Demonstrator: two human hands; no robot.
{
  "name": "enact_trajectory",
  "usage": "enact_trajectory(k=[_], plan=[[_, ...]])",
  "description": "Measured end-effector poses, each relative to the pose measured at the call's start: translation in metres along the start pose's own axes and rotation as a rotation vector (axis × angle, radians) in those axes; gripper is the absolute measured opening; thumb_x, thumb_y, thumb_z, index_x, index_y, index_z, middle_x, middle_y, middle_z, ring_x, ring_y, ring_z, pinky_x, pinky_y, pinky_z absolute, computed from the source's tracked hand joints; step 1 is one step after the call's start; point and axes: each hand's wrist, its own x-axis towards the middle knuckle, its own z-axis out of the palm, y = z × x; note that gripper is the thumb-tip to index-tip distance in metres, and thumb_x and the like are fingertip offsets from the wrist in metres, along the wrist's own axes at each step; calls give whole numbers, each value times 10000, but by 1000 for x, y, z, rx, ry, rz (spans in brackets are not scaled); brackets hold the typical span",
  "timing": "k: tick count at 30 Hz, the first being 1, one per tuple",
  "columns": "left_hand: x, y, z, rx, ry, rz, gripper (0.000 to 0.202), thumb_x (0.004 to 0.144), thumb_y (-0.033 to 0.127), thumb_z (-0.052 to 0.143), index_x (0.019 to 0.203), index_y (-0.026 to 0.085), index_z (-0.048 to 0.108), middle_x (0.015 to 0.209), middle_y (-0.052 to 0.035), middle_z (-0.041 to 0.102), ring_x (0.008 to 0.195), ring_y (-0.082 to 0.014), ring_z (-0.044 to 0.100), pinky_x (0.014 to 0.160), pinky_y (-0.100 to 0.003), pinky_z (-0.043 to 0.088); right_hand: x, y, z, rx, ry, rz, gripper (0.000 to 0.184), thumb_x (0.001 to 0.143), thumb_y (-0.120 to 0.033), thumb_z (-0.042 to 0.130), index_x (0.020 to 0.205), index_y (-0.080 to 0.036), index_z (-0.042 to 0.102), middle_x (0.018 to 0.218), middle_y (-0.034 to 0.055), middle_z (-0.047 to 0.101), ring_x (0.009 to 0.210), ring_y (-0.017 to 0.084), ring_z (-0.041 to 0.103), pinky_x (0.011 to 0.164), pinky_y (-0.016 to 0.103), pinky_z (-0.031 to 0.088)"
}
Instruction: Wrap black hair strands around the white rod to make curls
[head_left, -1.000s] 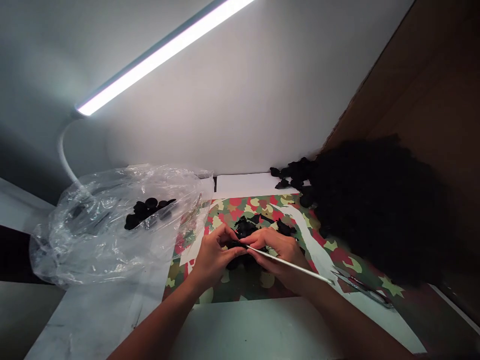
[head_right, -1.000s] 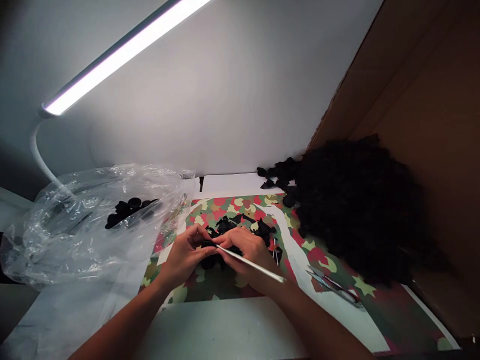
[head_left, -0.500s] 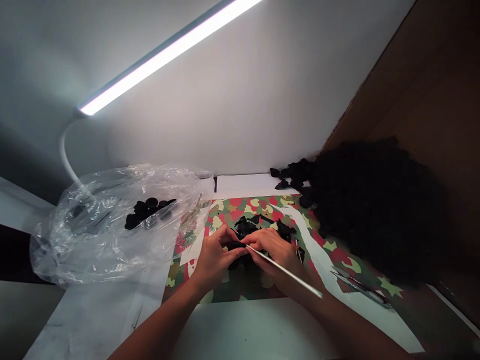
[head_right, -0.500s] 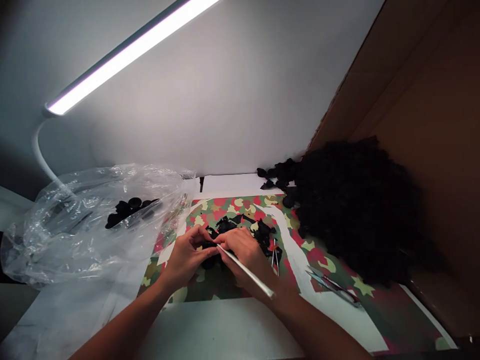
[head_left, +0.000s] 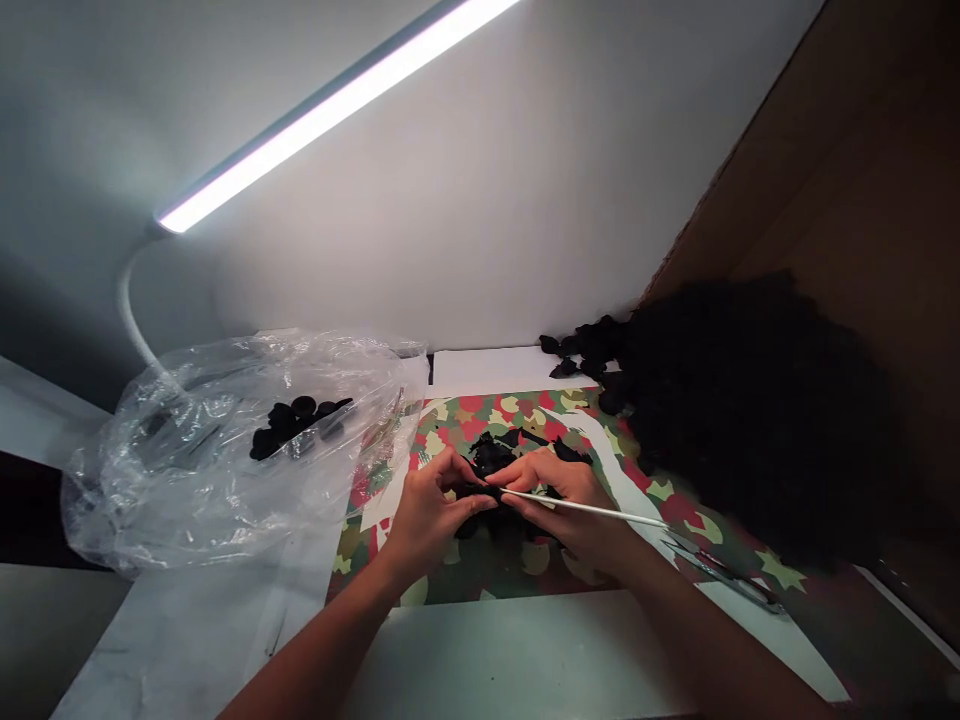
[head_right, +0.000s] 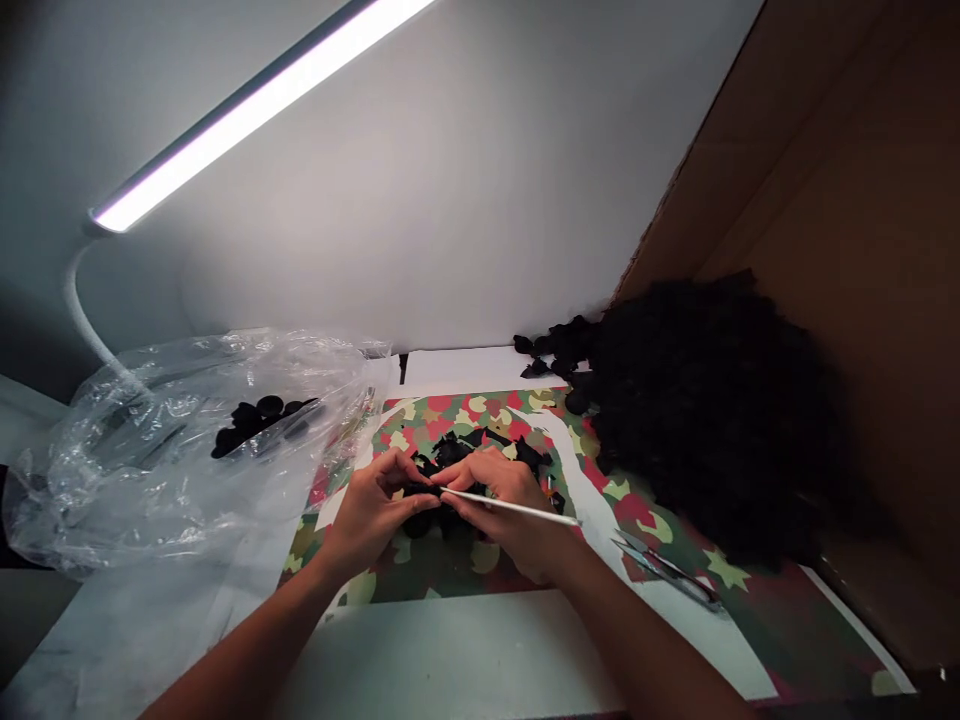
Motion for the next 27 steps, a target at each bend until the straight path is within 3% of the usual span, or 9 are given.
enact_trajectory(k=[8,13,17,20,22,24,27], plan=[[-1,3,-1,39,-24,7,276,708,238,830,763,183,565,713,22,652,675,-140,635,600,-221,436,2,-2,-2,-79,-31,-155,219,969,-377,588,820,-245,680,1011,28,789,893,226,688,909,405,473],[-1,2,-1,59,-30,7,257,712,220,821,765,183,572,713,19,661,679,-145,640,617,-233,446,1,-1,-4,-123,-66,-225,281,1013,-430,520,848,-248,657,1047,31,769,964,237,665,950,428,457],[-2,-3,0,69,-26,11,244,720,209,815,769,186,576,721,21,670,698,-151,657,627,-237,454,2,7,4,-207,-46,-345,270,1040,-391,459,920,-246,653,962,48,757,926,233,670,931,429,461],[-2,-5,1,82,-11,18,244,720,209,817,771,190,580,724,24,678,709,-155,673,637,-239,465,4,15,14,-299,41,-453,221,1044,-304,428,966,-237,623,899,49,736,853,218,669,874,414,467],[-1,-5,1,53,-5,15,266,708,233,836,776,193,581,752,13,697,746,-168,690,661,-247,491,6,19,16,-347,137,-418,178,1032,-249,439,967,-235,605,907,50,726,838,214,657,871,415,456],[-2,-3,1,2,-7,0,276,710,252,841,783,196,581,799,-6,726,797,-183,706,697,-259,519,7,19,13,-355,210,-288,156,1018,-217,462,939,-237,596,925,47,716,863,214,645,875,410,450],[-3,1,-1,-72,-15,-21,268,731,248,829,810,202,577,867,-31,766,859,-197,720,749,-274,539,8,15,4,-247,253,-104,203,968,-211,539,766,-227,536,919,28,680,866,202,627,793,357,459]])
